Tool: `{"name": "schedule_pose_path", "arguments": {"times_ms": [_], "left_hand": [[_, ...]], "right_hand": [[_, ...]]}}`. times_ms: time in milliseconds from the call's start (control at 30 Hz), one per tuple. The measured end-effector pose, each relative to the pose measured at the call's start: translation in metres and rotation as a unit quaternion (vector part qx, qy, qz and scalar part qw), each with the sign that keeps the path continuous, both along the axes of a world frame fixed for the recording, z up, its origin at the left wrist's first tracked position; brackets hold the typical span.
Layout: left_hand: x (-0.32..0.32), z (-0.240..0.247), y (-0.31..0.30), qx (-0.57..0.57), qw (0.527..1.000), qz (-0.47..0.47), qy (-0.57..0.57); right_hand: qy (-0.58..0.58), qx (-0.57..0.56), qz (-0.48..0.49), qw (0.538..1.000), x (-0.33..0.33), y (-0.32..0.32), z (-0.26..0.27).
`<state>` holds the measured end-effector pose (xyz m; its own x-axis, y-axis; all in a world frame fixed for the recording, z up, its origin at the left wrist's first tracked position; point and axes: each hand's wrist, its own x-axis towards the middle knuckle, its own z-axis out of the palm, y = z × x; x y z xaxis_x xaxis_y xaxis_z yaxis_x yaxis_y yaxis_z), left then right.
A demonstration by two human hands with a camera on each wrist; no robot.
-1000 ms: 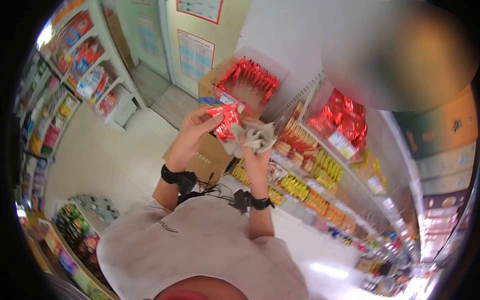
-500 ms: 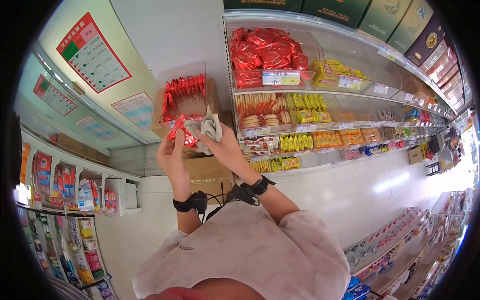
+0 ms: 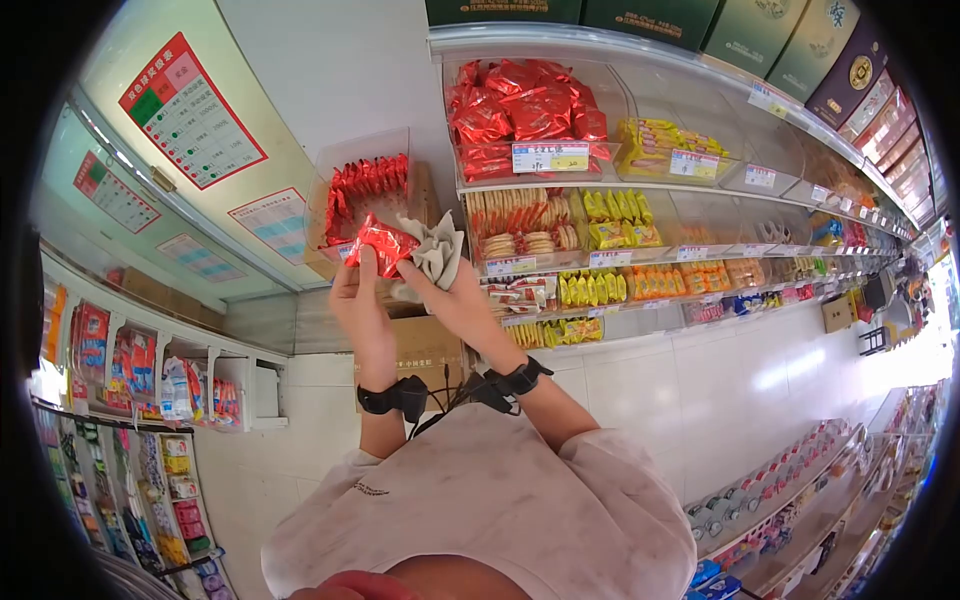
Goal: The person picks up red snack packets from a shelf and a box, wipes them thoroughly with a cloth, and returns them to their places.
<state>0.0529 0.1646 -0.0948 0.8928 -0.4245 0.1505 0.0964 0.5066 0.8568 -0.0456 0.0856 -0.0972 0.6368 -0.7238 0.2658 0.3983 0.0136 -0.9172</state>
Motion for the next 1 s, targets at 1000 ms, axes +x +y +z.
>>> {"name": "schedule_pose_path", "arguments": {"times_ms": [1000], "left_hand": [[0.001, 0.001, 0.023, -0.026, 0.999, -0.035, 0.004]], "right_hand": [[-0.045, 0.136, -0.048, 0.989, -0.026, -0.019, -0.007]]}}
